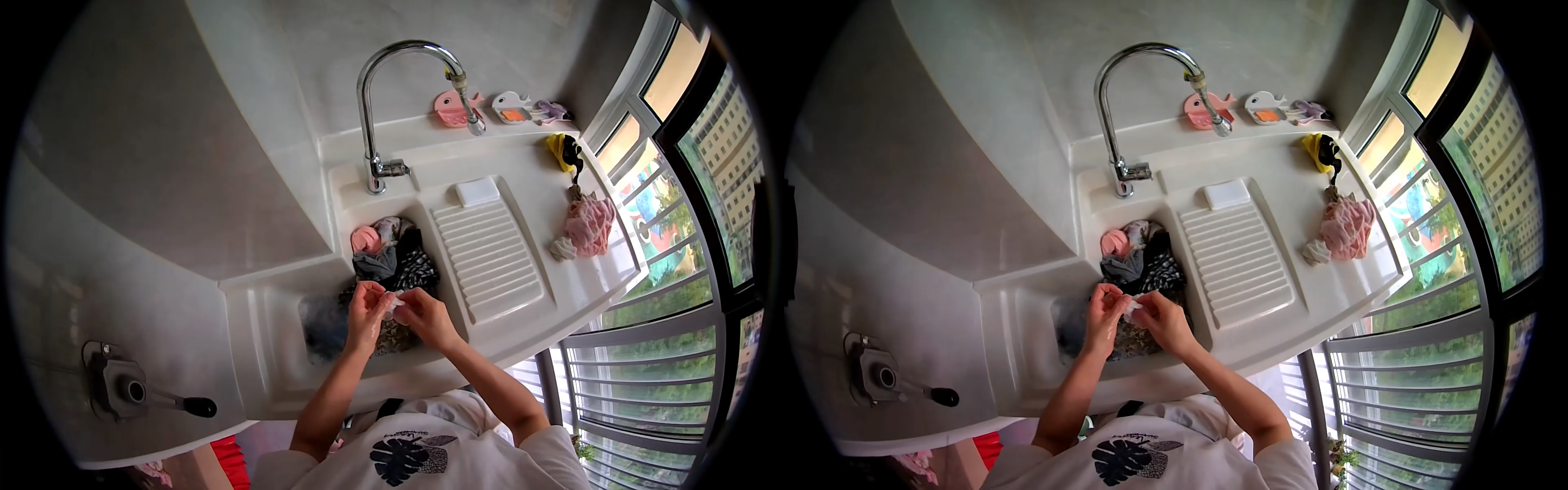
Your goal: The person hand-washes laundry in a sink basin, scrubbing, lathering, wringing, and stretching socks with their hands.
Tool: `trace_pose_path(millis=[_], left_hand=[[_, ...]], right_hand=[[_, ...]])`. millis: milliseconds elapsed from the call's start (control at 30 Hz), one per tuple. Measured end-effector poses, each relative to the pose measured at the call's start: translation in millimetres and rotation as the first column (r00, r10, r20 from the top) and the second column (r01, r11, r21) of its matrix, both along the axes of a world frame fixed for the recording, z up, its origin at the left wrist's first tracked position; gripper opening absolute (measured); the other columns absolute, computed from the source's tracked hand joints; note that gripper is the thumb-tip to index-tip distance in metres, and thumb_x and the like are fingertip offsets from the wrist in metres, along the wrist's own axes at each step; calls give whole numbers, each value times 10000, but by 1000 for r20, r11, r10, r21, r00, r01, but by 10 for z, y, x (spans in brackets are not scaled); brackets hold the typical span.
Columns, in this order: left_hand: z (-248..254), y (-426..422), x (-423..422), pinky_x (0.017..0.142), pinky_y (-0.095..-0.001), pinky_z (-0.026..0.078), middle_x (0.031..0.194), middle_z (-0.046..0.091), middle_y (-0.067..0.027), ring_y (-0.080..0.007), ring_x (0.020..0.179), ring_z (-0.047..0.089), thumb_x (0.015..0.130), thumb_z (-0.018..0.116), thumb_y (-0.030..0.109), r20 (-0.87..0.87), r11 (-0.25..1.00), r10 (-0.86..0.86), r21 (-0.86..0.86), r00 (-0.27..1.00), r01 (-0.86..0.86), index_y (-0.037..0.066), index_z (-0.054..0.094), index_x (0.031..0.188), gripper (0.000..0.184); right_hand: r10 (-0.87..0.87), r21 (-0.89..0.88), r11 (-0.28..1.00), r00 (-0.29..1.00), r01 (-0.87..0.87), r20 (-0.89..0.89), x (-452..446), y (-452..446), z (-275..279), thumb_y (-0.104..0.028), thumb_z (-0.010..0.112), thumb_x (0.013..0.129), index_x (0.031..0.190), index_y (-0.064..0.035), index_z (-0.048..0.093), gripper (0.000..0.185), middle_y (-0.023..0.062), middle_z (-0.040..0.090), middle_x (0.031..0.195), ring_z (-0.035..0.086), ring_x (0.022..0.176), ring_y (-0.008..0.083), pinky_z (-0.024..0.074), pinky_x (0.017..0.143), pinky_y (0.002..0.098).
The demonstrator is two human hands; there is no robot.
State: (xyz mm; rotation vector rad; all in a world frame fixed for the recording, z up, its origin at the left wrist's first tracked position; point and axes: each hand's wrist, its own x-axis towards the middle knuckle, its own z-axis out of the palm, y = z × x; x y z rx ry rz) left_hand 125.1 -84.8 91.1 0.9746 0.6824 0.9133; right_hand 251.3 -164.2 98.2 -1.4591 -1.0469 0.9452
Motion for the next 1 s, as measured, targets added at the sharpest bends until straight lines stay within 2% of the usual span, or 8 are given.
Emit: trace_pose_path(millis=[133, 233, 500, 533, 567, 600, 667, 1000], left_hand=[[178, 45, -149, 661, -223, 429, 765, 548, -22, -66, 697, 530, 842, 637, 51, -112, 972, -169, 147, 979, 185, 45, 530, 1021, 209], [138, 13, -291, 593, -305, 453, 790, 601, -125, -198, 692, 602, 745, 651, 15, -644, 334, 188, 752, 742, 569, 83, 474, 1254, 544], [-343, -90, -230, 477, -350, 406, 523, 522, -43, -203, 409, 531, 852, 524, 250, -920, 521, 285, 385, 270, 762, 100, 549, 1073, 269], [-346, 62, -275, 497, -356, 424, 560, 556, -28, -193, 451, 554, 863, 501, 271, -692, 817, -442, -48, 571, 574, 97, 556, 1025, 244], [-395, 188, -323, 517, -363, 442, 598, 590, -13, -184, 494, 578, 875, 478, 292, 79, 614, -619, -571, 781, 545, 94, 563, 976, 239], [-442, 292, -295, 609, -360, 484, 772, 645, -36, -202, 679, 613, 861, 485, 308, 752, 294, -382, -452, 537, 842, 71, 560, 991, 280], [-248, 190, -205, 798, -366, 473, 954, 630, -87, -233, 897, 593, 872, 462, 353, 278, 662, -239, -654, 930, 365, 74, 567, 1066, 355], [-58, 61, -195, 856, -367, 453, 1051, 599, -70, -214, 961, 580, 884, 513, 438, 222, 738, -115, -633, 968, 233, 84, 510, 1185, 465]], right_hand=[[-131, -160, 983, 949, 88, -287, 134, 19, -103, -151, 564, 887, 996, -4, 567, 183, 85, 628, 802, 606, 742, 128, 514, 632, 265], [-177, -96, 982, 972, 163, -157, 180, 45, -204, -161, 553, 893, 979, 0, 567, 183, 62, 629, 783, 600, 731, 118, 500, 617, 289], [-131, 180, 980, 950, 82, 282, -137, 69, -22, -90, 582, 844, 937, -26, 549, 118, 145, 611, 753, 631, 678, 254, 484, 603, 329], [-137, 182, 979, 950, 88, 280, -135, 56, -60, -90, 582, 844, 937, -26, 549, 118, 145, 611, 753, 631, 678, 254, 484, 603, 329], [-121, 144, 987, 918, 71, 376, -125, 39, -59, -89, 591, 836, 928, -32, 550, 116, 149, 619, 770, 630, 683, 284, 486, 594, 347], [-99, 104, 993, 878, 56, 468, -124, 25, -62, -88, 599, 827, 919, -38, 551, 115, 152, 627, 788, 628, 688, 314, 488, 585, 365], [-104, 180, 984, 871, 18, 480, -194, 17, -147, -94, 618, 810, 911, -49, 555, 127, 137, 616, 779, 619, 666, 318, 486, 565, 381], [-20, 320, 915, 766, -245, 643, -278, 132, 155, -5, 630, 687, 930, -36, 597, 247, 117, 583, 796, 599, 723, 281, 496, 635, 366]])
